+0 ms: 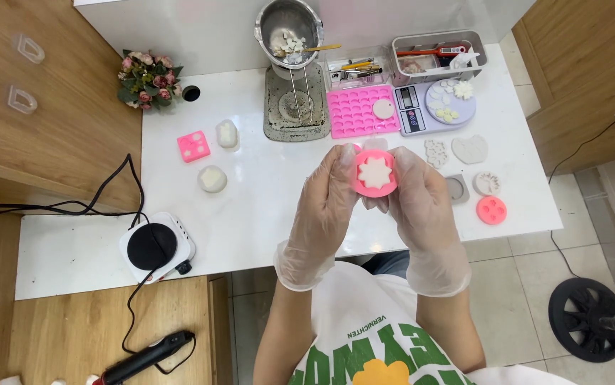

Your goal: Remove decorative wax shapes from various silicone molds at a workbench.

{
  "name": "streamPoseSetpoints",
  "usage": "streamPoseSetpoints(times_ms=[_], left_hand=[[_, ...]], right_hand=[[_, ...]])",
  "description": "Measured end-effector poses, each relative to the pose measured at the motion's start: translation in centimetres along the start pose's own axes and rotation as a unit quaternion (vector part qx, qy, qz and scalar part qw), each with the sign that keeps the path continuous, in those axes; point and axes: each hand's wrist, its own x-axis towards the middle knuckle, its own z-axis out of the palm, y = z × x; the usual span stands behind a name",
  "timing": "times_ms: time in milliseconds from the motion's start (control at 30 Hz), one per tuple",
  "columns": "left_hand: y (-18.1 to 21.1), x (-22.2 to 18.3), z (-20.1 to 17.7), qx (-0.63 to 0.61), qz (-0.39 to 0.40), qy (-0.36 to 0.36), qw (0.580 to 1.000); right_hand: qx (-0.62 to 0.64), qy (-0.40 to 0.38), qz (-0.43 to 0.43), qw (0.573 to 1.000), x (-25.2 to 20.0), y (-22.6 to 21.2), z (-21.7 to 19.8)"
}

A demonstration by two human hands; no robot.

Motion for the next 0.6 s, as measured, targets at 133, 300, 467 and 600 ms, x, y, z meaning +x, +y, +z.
streamPoseSetpoints(times_ms=[133,300,467,600], left_hand=[[0.3,-0.4,-0.1,-0.022,-0.013,-0.003,1.0],[1.0,-0.5,0.1,0.005,-0.003,0.02,1.0],[0.9,-0.4,-0.2,0.017,0.008,0.024,1.0],[-0.7,0.1,-0.1,0.05,0.036,0.071,0.996]], right_hand=[[0.011,-0.003,0.008,1.0,-0.3,-0.4,0.5],[0.012,0.015,0.056,0.998,-0.3,-1.0,1.0],[0.006,0.043,0.068,0.997,-0.3,-0.6,1.4],[-0.017,0.143,0.03,0.989,0.2,2.3,2.4]])
